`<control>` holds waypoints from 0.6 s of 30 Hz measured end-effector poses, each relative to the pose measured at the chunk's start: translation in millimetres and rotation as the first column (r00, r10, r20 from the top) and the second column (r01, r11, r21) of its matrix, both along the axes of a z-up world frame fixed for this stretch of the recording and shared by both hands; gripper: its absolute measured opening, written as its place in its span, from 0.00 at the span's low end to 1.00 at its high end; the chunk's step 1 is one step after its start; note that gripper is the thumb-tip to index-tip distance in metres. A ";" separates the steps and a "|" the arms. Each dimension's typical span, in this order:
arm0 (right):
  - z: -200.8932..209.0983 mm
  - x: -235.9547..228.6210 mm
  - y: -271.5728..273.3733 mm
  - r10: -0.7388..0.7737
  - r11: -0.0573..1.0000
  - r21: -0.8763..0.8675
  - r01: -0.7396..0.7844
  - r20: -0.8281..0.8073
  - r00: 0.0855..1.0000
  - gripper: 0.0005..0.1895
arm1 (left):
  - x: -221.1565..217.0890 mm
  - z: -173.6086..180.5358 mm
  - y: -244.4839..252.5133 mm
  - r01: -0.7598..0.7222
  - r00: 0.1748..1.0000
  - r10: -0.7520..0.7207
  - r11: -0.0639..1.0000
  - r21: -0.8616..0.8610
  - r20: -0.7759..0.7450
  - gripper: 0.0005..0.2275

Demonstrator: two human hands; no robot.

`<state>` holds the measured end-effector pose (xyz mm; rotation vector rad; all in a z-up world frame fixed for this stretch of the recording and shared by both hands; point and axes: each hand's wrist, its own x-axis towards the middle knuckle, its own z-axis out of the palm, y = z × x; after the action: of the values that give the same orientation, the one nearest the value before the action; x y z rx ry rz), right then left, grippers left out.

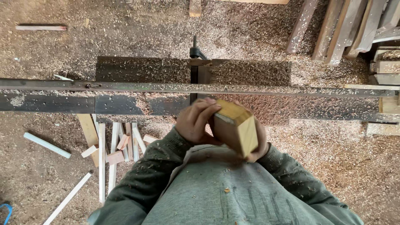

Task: The person sands a small rectangular piece of wood by hand. They rub the wood block against a stationary sanding surface, frequently turning the block over and sanding different sides.

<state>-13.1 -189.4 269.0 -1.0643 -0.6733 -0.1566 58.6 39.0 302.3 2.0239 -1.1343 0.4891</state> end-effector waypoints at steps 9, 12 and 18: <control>-27.4 0.2 -18.1 0.024 0.996 -0.056 -0.069 -0.582 0.813 0.39 | -1.3 18.1 -10.5 -0.206 0.978 0.207 0.948 0.243 0.023 0.42; -26.9 1.1 -13.5 0.039 0.999 -0.003 -0.051 -0.611 0.790 0.38 | 0.8 12.4 -14.6 -0.219 0.974 0.228 0.935 0.278 0.001 0.45; -29.8 9.1 -10.4 0.143 0.982 0.188 -0.016 -0.690 0.710 0.38 | -4.3 12.5 -26.8 -0.290 0.949 0.314 0.908 0.301 -0.032 0.47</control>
<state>-4.0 -199.8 239.2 -0.8346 -0.0003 0.2665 54.3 12.2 314.7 2.4767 -0.8873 0.4047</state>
